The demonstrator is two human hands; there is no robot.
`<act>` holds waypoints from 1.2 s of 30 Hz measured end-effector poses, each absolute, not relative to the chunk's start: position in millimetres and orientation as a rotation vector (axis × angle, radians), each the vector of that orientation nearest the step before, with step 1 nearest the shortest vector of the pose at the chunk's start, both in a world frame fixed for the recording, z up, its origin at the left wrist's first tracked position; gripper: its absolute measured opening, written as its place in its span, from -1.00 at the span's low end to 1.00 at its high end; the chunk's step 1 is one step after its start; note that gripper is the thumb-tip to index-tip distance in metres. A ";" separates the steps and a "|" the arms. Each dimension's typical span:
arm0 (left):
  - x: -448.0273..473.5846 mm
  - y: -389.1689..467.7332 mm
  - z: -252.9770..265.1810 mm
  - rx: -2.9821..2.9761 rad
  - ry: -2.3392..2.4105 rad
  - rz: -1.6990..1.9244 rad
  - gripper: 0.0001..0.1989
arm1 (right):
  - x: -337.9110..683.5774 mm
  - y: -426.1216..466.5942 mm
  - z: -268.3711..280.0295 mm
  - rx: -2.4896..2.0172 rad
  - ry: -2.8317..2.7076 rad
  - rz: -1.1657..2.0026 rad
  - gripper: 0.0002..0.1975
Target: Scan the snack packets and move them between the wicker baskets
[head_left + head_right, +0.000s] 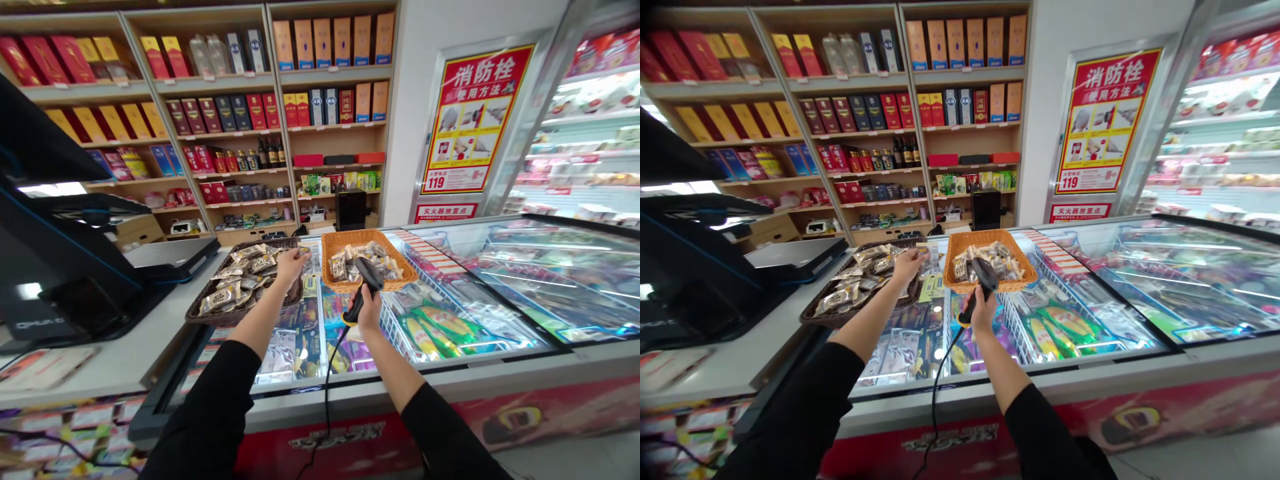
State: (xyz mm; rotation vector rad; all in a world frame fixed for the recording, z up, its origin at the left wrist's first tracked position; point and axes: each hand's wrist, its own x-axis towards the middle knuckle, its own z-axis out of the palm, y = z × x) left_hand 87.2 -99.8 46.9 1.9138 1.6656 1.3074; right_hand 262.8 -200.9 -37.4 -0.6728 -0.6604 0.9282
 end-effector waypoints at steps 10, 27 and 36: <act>211.5 -84.7 35.5 2.400 2.029 0.561 -0.70 | 269.9 -193.3 -37.6 -0.642 -0.422 0.849 -0.68; 40.8 -116.9 68.7 2.282 2.255 0.503 -0.63 | 258.8 -198.9 -43.3 -0.631 -0.651 0.994 -0.63; -34.3 -135.4 41.0 2.171 2.460 -0.065 -0.52 | 237.4 -201.7 -53.9 -0.706 -0.861 1.174 -0.57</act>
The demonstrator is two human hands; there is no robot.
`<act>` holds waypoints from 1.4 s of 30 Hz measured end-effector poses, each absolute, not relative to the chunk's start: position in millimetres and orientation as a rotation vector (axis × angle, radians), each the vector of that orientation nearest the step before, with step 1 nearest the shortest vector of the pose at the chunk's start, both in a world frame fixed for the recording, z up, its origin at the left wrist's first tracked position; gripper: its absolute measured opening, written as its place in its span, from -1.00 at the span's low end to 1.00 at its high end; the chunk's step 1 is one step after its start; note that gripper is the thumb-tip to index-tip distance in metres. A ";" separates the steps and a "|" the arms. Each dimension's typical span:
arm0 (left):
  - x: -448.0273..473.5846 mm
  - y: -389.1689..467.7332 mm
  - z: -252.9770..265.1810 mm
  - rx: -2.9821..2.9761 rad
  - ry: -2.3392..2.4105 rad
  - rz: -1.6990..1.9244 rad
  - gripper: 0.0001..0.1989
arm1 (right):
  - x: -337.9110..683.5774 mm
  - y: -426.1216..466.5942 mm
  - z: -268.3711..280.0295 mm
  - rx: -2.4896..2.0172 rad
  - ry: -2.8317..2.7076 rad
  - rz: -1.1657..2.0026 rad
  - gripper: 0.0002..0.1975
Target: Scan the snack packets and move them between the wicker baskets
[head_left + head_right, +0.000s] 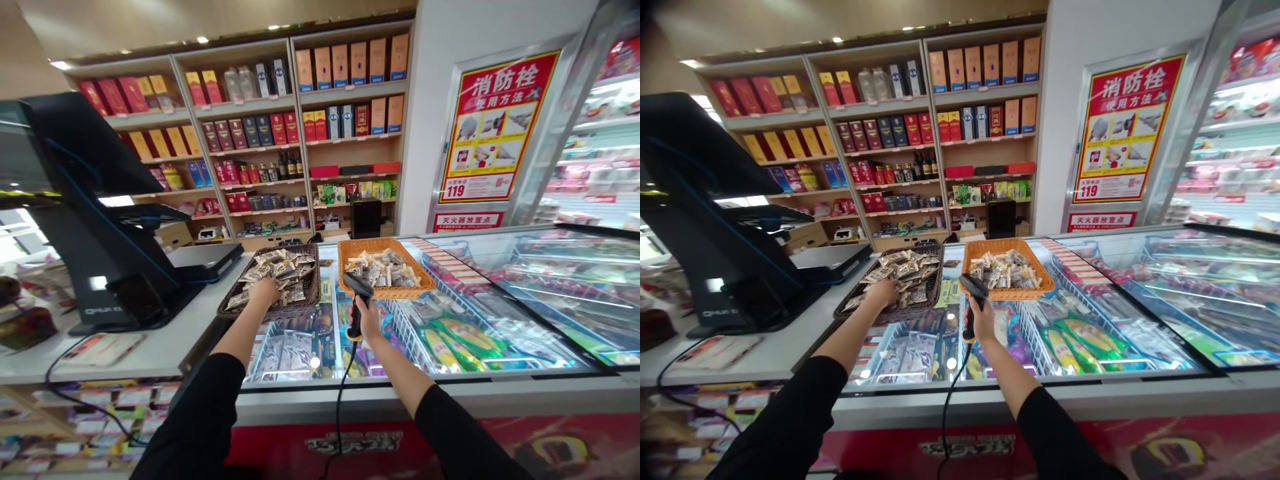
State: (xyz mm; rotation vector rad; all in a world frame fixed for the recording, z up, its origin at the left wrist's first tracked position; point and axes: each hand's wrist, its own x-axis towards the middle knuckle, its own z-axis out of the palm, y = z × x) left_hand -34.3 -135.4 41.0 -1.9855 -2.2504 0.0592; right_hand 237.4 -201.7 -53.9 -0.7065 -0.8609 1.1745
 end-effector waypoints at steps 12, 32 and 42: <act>-30.2 -143.6 38.5 -2.141 -2.035 -0.879 -0.74 | 241.6 -204.4 -52.4 -0.697 -0.835 1.143 -0.56; 42.2 -111.2 62.8 -1.804 -2.391 -3.453 -0.90 | 240.7 -205.2 -48.8 -0.710 -0.863 1.162 -0.58; 55.1 -83.2 26.9 -2.066 -2.113 -2.745 -0.65 | 247.3 -215.9 -41.6 -0.710 -1.163 1.011 -0.66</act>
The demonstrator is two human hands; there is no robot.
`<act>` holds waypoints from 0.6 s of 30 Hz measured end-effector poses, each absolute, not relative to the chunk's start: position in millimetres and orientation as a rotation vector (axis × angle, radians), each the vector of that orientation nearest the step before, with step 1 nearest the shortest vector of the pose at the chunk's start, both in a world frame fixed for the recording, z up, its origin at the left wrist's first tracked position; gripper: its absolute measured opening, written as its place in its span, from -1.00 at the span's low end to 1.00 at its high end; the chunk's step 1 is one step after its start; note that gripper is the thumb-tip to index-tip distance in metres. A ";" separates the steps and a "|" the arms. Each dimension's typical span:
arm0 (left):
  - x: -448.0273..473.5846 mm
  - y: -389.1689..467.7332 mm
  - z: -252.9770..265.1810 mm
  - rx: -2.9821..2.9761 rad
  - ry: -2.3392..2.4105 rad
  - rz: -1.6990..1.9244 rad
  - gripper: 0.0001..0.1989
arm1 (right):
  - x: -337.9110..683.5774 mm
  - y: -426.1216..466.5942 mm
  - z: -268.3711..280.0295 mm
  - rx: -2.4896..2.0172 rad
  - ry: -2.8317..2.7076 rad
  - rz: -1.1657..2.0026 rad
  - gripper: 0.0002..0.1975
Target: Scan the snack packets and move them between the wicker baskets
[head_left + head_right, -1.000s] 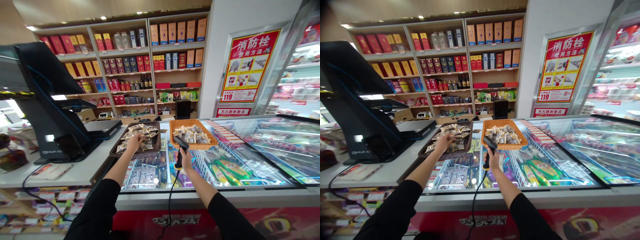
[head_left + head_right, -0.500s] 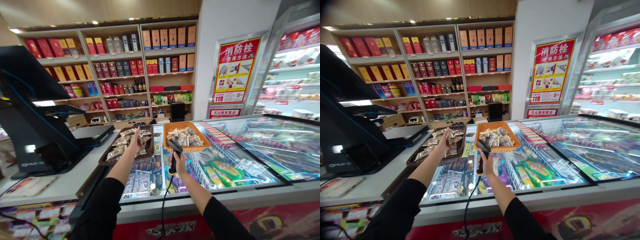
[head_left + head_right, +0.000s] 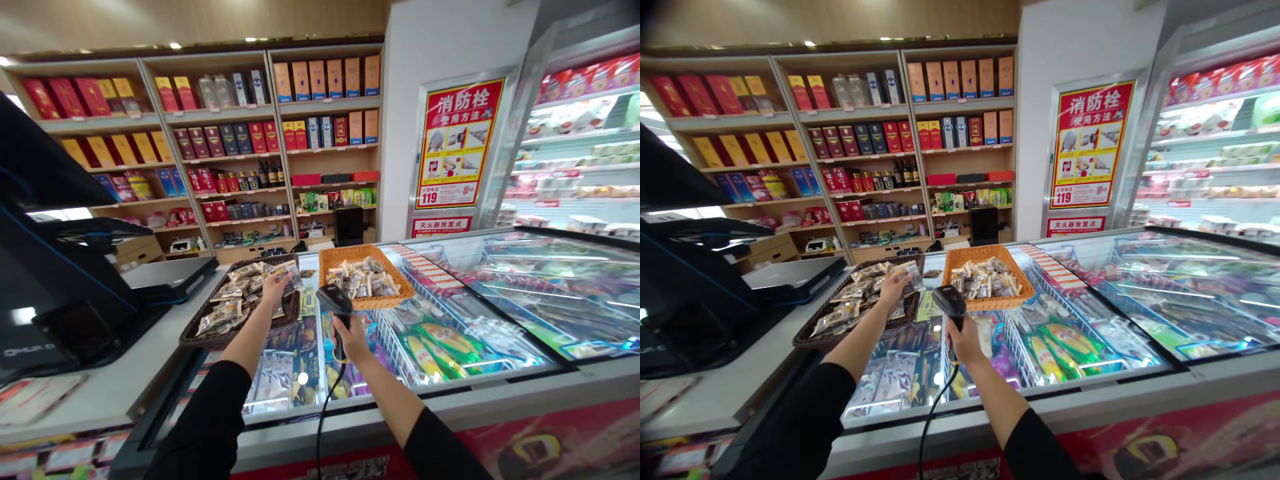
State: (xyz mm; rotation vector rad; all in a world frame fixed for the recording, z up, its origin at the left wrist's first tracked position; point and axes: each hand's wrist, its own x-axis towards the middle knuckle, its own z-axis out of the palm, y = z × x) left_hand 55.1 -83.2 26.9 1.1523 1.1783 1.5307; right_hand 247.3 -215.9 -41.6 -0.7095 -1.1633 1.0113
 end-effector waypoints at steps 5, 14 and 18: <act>50.6 -76.9 11.9 1.188 1.122 1.536 -0.64 | 246.3 -215.0 -40.4 -0.818 -1.310 0.949 -0.69; 49.8 -75.8 3.2 1.189 1.013 1.505 -0.67 | 245.0 -212.0 -42.7 -0.888 -1.402 0.908 -0.71; 48.8 -79.9 4.6 1.241 1.077 1.514 -0.63 | 244.9 -214.0 -41.1 -0.855 -1.361 0.973 -0.67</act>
